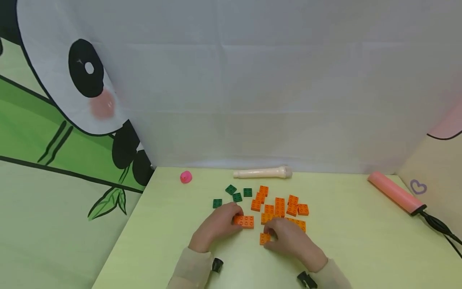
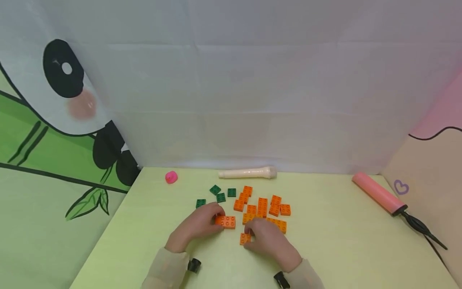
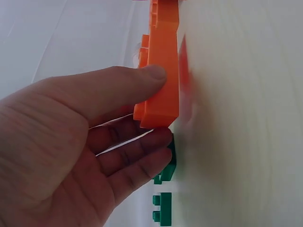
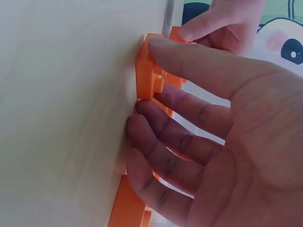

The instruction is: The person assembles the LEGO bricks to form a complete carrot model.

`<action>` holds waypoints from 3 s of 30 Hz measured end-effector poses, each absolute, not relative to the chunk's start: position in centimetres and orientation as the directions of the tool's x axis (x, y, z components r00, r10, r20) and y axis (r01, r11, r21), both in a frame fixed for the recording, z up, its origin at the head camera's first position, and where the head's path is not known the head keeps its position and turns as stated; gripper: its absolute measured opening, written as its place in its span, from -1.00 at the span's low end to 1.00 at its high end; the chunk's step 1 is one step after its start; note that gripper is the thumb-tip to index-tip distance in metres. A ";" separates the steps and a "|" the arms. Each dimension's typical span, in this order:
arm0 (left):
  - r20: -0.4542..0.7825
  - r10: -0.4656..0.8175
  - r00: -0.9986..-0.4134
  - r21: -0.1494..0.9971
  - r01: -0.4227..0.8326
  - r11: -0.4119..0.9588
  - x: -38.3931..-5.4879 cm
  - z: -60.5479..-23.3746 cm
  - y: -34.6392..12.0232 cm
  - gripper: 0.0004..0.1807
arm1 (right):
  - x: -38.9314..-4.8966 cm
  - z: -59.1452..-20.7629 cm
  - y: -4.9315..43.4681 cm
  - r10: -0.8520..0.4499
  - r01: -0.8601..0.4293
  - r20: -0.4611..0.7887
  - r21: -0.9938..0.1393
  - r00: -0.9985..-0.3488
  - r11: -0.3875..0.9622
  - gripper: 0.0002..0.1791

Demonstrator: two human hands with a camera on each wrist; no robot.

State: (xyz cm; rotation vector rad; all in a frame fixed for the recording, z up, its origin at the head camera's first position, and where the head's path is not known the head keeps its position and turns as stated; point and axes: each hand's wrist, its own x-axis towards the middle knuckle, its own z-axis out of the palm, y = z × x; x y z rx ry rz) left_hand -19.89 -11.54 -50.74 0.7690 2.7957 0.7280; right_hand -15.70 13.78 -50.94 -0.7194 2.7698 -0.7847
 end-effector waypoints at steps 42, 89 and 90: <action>-0.055 0.687 -0.724 0.548 0.553 0.627 -18.7 -50.6 -7.5 -0.72 | -15.9 -51.0 13.8 -0.496 -0.439 0.014 -0.487 -0.868 0.755 -0.54; -0.020 0.687 -0.726 0.492 0.591 0.639 -18.3 -50.8 -6.6 -0.78 | -15.7 -50.4 13.8 -0.497 -0.430 0.021 -0.536 -0.867 0.727 -0.79; -0.020 0.686 -0.727 0.495 0.589 0.639 -18.3 -50.9 -6.6 -0.78 | -15.7 -50.4 13.8 -0.495 -0.428 0.019 -0.533 -0.868 0.730 -0.79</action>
